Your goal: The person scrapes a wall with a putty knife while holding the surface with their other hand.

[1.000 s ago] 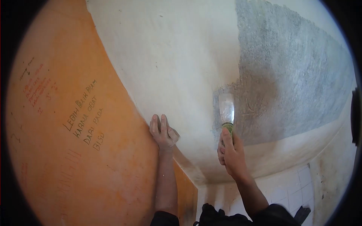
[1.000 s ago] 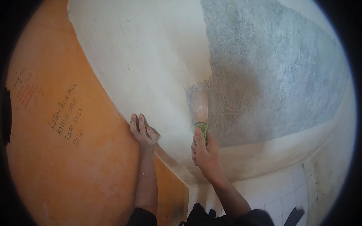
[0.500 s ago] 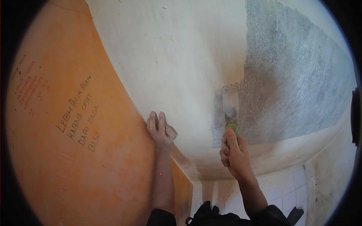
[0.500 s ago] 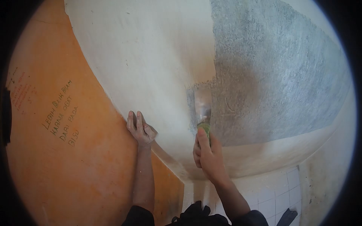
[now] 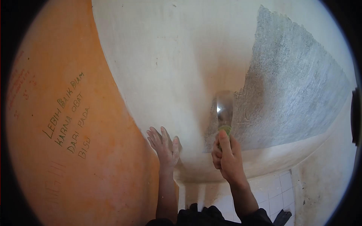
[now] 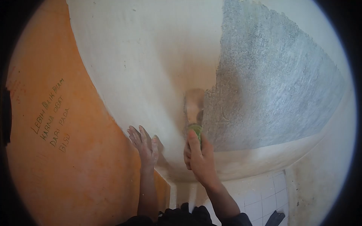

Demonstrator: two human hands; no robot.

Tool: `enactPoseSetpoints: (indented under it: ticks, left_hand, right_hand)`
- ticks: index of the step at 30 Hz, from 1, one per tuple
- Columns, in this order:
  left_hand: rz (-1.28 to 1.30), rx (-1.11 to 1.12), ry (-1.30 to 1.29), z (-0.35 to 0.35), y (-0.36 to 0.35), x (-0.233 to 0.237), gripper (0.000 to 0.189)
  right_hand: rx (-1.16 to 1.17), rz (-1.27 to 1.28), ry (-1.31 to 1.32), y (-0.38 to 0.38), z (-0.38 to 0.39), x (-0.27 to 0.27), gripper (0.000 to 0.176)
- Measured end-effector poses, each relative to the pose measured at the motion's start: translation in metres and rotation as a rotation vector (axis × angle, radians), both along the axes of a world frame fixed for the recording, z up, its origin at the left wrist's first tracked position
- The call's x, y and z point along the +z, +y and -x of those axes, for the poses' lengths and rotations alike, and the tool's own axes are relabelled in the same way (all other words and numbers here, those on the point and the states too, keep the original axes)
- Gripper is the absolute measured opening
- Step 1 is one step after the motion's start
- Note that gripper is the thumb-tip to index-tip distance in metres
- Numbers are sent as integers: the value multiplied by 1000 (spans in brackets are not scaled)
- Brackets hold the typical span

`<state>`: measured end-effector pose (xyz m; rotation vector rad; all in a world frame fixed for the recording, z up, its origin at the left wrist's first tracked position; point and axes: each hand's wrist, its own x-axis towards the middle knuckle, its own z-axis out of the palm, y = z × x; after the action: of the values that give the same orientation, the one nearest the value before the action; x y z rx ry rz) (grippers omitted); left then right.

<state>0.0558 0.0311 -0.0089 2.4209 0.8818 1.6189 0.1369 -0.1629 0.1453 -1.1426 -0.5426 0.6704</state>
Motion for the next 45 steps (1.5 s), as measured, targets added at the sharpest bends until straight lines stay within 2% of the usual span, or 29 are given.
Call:
enactPoseSetpoints:
  ticks: [2,6,11,16,19,28,31,34,36,39,45]
  left_hand:
    - [48,-68,59,4,3,-6,73]
    - [41,-37,146,6,7,-14,83]
    - [98,-101,87,-2,3,-15,91]
    - [72,-57,86,-9,6,-24,90]
    - [85,-48,89,-6,9,-23,88]
    - [73,-12,146,-7,10,-28,86]
    - [69,-31,125,-5,5,-25,85]
    - [81,-27,165,2,5,-27,84]
    - [88,-5,177,-1,13,-24,84]
    - [60,19,256,3,10,-33,86]
    - [48,-17,107,-9,10,-35,87]
  right_hand:
    - [-11,6,17,1,2,-13,35]
    - [-45,-1,8,6,12,-8,36]
    - [-47,39,-8,2,-4,-11,36]
    - [-129,33,-10,1,3,-17,36]
    - [-52,64,-62,-4,0,-14,37]
    - [-74,43,-30,2,-3,-15,34]
    - [-25,-42,-122,13,-1,22,34]
    - [-37,46,-27,5,3,-15,33]
    - [-32,16,-34,6,3,-25,34]
    - [-56,30,-33,8,7,-24,34]
    - [-51,15,2,9,9,-18,35]
